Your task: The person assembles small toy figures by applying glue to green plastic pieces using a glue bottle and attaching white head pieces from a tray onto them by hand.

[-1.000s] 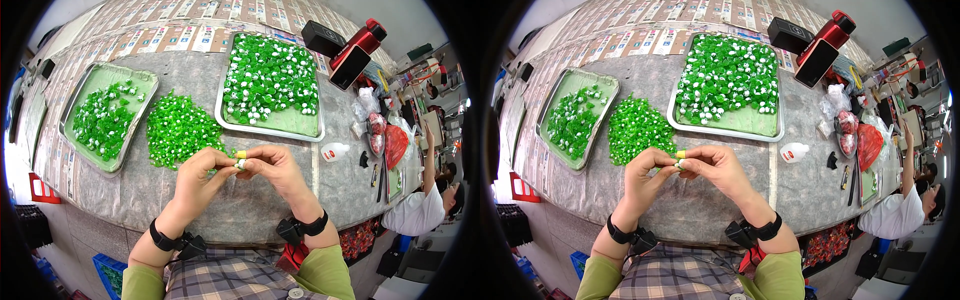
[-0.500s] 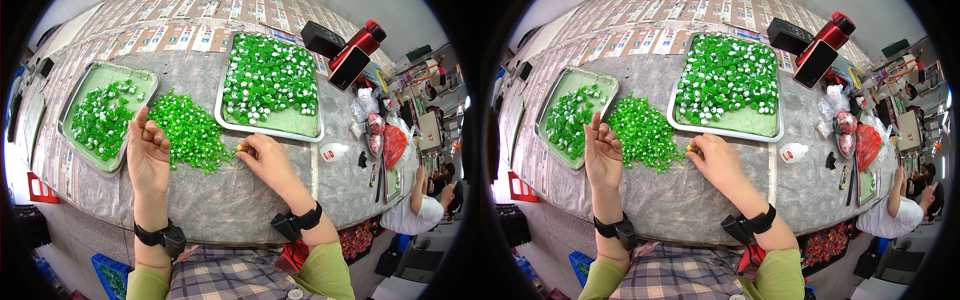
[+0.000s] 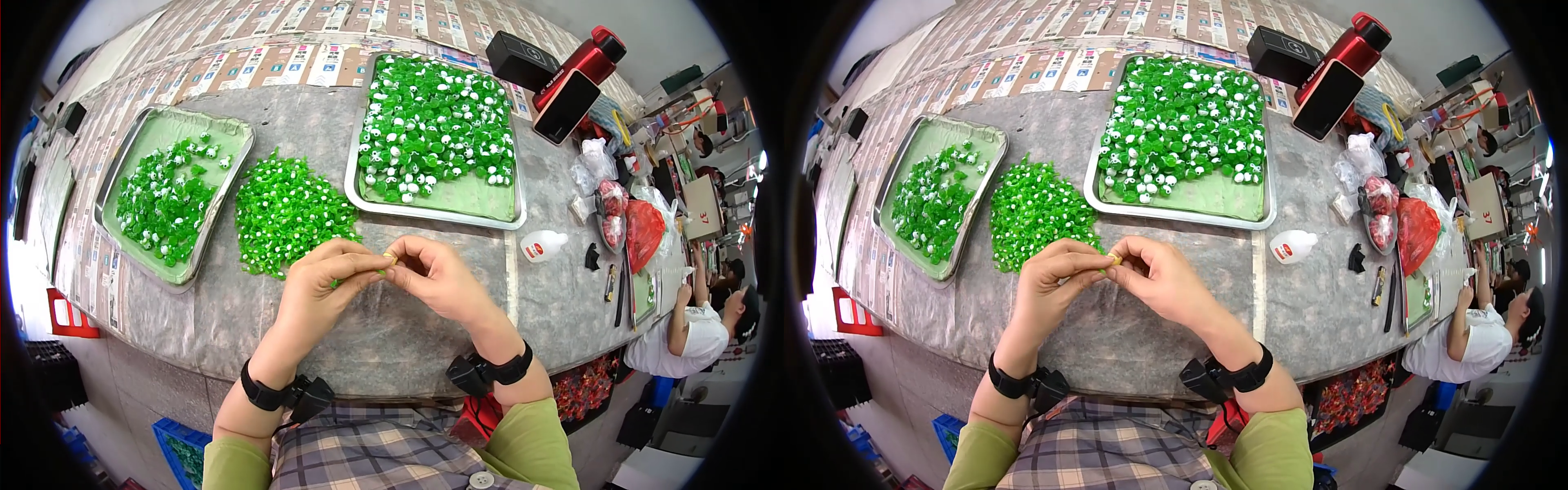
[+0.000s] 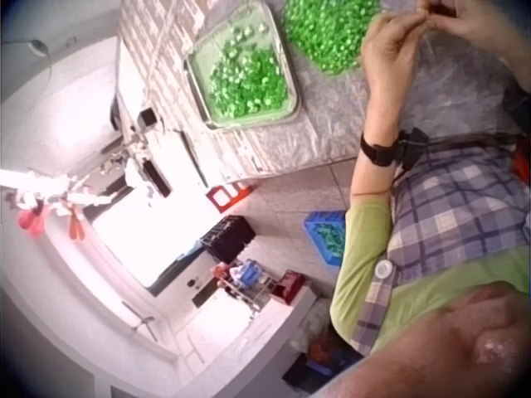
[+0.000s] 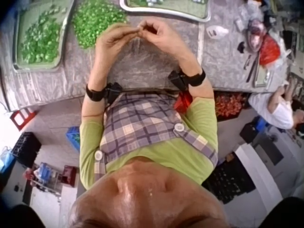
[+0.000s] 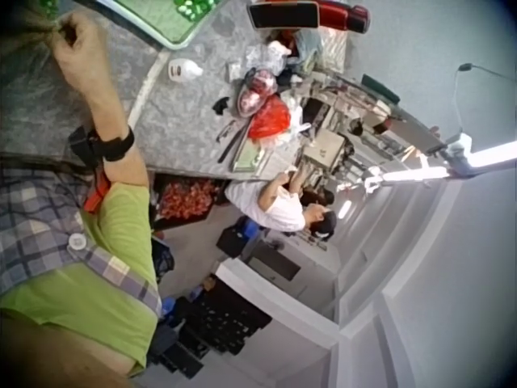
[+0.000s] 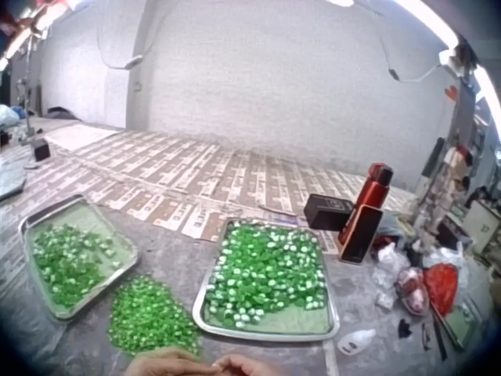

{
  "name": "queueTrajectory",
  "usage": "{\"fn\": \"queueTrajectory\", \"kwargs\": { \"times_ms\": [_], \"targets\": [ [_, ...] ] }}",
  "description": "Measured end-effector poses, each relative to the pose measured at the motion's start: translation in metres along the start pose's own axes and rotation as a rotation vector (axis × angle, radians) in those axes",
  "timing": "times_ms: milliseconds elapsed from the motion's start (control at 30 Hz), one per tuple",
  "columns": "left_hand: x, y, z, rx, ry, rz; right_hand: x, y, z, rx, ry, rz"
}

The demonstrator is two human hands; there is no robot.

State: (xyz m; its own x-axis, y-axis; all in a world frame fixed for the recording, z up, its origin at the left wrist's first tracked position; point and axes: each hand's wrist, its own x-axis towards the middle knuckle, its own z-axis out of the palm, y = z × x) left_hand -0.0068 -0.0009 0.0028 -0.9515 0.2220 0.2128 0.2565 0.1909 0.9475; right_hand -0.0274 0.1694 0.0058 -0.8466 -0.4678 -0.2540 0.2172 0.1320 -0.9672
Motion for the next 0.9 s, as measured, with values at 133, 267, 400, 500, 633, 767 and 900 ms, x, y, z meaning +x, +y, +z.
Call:
{"fn": "queueTrajectory", "kwargs": {
  "times_ms": [133,267,400,500,633,767,900],
  "targets": [
    [-0.004,-0.009,-0.003,-0.163,0.028,-0.128,-0.008,-0.016,-0.006,-0.329,0.275,-0.323],
    [-0.003,0.001,-0.006,-0.448,0.164,-0.289,-0.062,-0.048,-0.062,-0.346,1.009,-0.526],
    [-0.001,-0.002,-0.005,-0.619,0.19,-0.342,-0.099,-0.018,-0.122,-0.469,1.153,-0.39],
    [-0.001,-0.003,-0.005,-0.667,0.195,-0.36,-0.1,0.022,-0.137,-0.647,0.989,-0.206],
    [-0.002,-0.007,-0.008,-0.752,0.2,-0.399,-0.084,0.04,-0.145,-0.25,0.749,0.098],
    [-0.002,-0.008,-0.007,-0.803,0.179,-0.404,-0.072,0.028,-0.133,-0.315,0.758,0.025],
    [-0.005,-0.009,-0.005,-0.882,0.114,-0.473,-0.059,-0.02,-0.085,-0.03,0.652,-0.315]
  ]
}}
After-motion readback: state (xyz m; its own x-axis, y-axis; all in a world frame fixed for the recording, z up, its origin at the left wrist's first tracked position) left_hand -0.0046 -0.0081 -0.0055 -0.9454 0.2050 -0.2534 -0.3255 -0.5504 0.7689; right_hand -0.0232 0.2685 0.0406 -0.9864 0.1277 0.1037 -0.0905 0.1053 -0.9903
